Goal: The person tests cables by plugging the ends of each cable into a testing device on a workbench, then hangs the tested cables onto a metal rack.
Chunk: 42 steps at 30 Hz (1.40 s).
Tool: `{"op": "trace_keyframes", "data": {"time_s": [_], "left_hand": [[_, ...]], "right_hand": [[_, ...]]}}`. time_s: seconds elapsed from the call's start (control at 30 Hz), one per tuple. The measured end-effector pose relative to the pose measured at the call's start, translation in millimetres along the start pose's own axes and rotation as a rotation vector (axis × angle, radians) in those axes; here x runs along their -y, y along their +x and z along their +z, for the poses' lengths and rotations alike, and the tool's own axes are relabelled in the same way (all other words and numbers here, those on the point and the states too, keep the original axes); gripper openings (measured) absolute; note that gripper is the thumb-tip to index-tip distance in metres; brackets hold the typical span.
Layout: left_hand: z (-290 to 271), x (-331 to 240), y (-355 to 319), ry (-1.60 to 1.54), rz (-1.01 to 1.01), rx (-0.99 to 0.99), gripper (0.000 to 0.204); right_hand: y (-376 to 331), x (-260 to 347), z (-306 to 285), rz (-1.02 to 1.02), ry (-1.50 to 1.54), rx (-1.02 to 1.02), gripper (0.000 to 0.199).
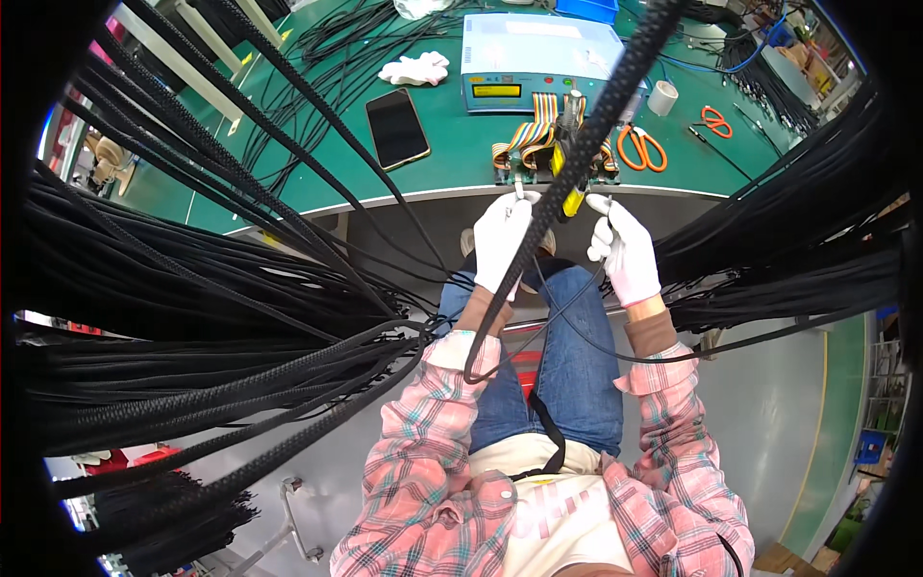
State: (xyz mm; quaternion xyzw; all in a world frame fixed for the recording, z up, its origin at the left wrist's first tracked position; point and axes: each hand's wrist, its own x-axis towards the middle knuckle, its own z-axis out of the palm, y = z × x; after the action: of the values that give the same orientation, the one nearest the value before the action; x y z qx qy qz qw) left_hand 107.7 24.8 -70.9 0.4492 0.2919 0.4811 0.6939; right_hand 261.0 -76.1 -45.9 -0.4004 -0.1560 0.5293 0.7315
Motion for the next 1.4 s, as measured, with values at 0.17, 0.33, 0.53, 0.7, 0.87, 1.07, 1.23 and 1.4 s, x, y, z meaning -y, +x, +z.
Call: {"op": "trace_keyframes", "data": {"time_s": [0.17, 0.33, 0.53, 0.7, 0.87, 1.07, 1.23, 1.4], "left_hand": [[-8, 14, 11, 0.037, 0.033, 0.015, 0.022], [-17, 25, 19, 0.041, 0.040, 0.025, 0.023], [-19, 14, 19, 0.058, 0.014, 0.083, 0.026], [-13, -5, 8, -0.061, -0.116, 0.116, 0.027], [-30, 4, -2, 0.639, 0.038, 0.292, 0.027], [-26, 48, -67, 0.501, -0.258, 0.534, 0.024], [18, 28, -124, 0.249, -0.424, 0.801, 0.026], [45, -38, -131, 0.309, 0.122, 0.369, 0.029]], "right_hand": [[0, -2, 3, -0.006, -0.033, 0.012, 0.029], [1, -1, 1, -0.109, -0.289, -0.010, 0.025], [18, -1, 1, -0.804, -1.104, -0.157, 0.017], [22, 0, 1, -0.893, -1.358, -0.287, 0.012], [22, 1, 7, -0.889, -1.436, -0.349, 0.013], [30, -3, 9, -0.870, -1.687, -0.440, 0.021], [32, 0, 14, -0.876, -1.847, -0.454, 0.026], [-6, 51, 58, -0.591, -2.090, -0.281, 0.026]]}}
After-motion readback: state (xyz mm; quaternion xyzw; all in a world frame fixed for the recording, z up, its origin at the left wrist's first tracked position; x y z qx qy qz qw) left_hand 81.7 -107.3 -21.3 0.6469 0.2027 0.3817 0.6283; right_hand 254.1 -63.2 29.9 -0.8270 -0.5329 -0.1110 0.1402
